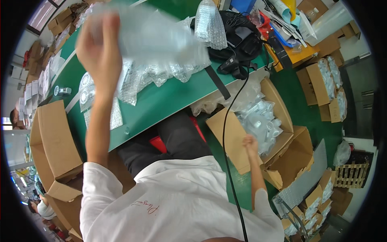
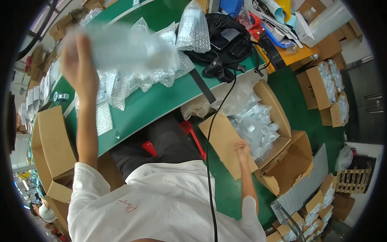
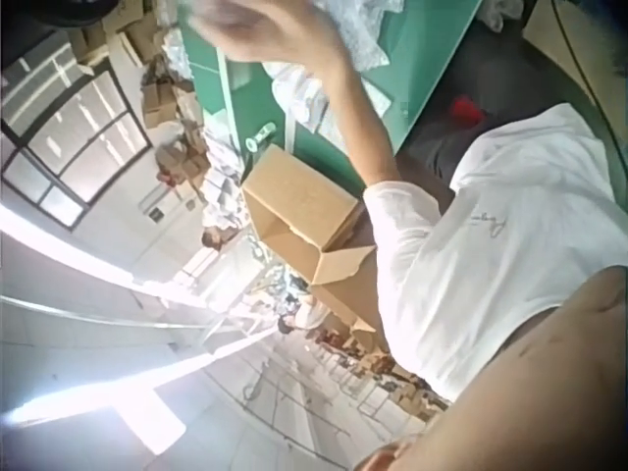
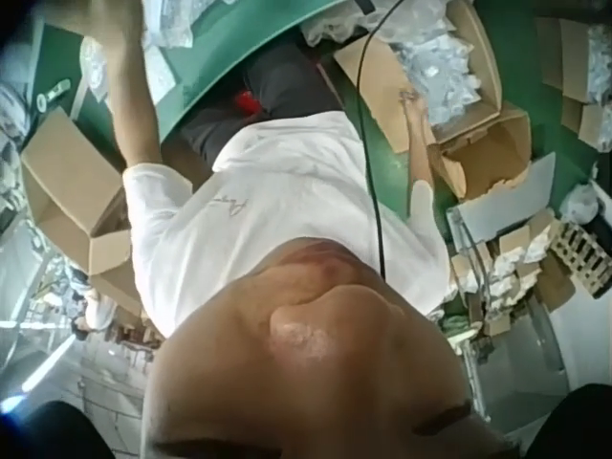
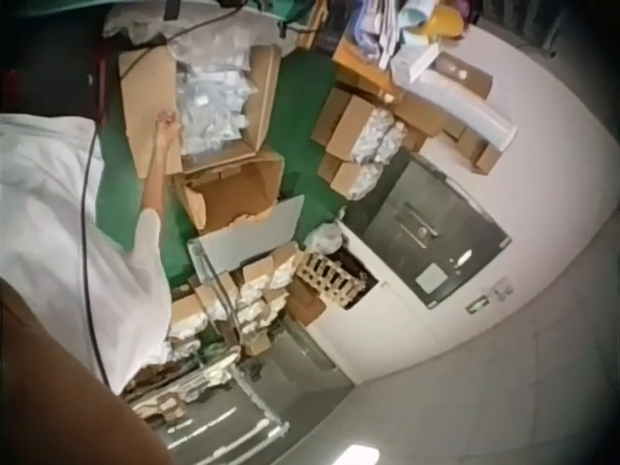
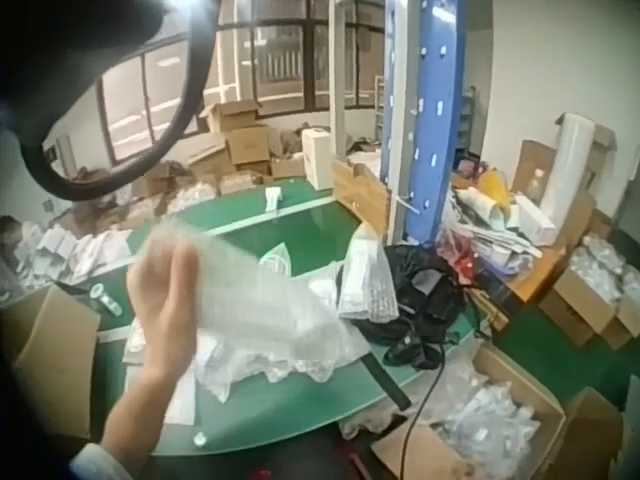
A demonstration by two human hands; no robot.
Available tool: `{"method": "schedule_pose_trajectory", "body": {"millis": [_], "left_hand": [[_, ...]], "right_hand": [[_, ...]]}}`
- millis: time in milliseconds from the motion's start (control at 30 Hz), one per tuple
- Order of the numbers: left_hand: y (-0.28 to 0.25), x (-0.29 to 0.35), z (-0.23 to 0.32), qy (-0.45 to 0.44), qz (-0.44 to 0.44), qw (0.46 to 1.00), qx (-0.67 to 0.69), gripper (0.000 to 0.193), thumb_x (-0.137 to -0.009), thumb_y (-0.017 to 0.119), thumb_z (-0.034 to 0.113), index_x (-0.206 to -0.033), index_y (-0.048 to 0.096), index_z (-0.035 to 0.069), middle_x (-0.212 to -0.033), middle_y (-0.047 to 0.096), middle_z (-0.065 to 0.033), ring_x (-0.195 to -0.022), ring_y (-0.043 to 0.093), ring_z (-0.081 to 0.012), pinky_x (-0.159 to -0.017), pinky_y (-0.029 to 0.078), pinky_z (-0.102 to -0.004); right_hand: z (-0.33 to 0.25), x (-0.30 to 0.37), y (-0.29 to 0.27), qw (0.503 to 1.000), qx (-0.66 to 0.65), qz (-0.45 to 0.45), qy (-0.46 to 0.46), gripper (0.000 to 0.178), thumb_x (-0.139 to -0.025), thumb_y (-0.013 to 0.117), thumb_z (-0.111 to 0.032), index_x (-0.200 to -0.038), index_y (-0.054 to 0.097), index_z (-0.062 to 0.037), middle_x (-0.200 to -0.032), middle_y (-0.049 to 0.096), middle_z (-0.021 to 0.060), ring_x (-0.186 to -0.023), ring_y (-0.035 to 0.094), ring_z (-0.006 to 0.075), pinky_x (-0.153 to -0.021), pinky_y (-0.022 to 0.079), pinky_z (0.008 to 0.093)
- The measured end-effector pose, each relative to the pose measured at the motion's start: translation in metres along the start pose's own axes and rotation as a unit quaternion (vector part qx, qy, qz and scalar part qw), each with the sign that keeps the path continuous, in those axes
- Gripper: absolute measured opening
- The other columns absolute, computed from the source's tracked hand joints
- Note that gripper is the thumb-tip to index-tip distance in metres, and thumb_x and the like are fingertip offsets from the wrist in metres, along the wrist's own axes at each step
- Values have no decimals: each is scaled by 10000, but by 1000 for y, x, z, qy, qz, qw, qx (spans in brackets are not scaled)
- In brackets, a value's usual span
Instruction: Packaging handheld fan products into bubble wrap and plastic bags at a workstation.
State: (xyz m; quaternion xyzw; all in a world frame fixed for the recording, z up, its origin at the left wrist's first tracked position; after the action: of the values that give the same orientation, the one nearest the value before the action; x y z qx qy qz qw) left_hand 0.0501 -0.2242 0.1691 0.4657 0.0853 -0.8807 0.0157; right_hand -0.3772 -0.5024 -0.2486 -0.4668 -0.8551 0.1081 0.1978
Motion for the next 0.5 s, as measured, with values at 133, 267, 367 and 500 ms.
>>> {"method": "schedule_pose_trajectory", "body": {"millis": [133,267,367,500], "left_hand": [[-19,143,15,-23,-27,999,-32,28,-896,595,5,-899,621,11,-840,610,-77,-685,503,-157,-669,443,-283],[-2,245,39,-25,-274,951,140,222,-728,621,-85,-932,612,4,-761,506,-90,-649,420,-225,-637,413,-349],[7,287,55,-50,-379,913,145,84,-782,678,26,-833,611,28,-769,518,-79,-635,414,-250,-610,390,-365],[16,269,46,51,-515,845,135,115,-840,705,139,-848,623,58,-782,535,-67,-660,472,-239,-631,413,-348]], "right_hand": [[-125,100,98,865,-173,-401,246,294,-995,566,-263,-1187,625,-48,-871,660,38,-717,616,106,-508,447,222],[-205,128,126,731,-403,-386,392,364,-1020,516,-355,-1185,620,-48,-903,673,57,-711,629,130,-517,468,247],[-226,136,144,610,-591,-191,492,440,-1016,515,-431,-1179,610,-34,-884,658,56,-654,614,159,-542,497,287],[-115,114,135,599,-587,-290,460,345,-993,559,-323,-1179,608,-37,-867,669,80,-634,620,165,-512,501,308]]}}
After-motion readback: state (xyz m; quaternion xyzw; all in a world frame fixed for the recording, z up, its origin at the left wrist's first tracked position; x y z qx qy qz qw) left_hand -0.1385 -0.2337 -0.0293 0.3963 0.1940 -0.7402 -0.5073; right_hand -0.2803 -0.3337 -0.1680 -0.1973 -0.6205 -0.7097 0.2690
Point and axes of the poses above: each hand's wrist, its own x-axis away from the middle knuckle, its own y-axis out of the palm, z = x × y, the point moved 2 cm from there along -x, towards the middle knuckle
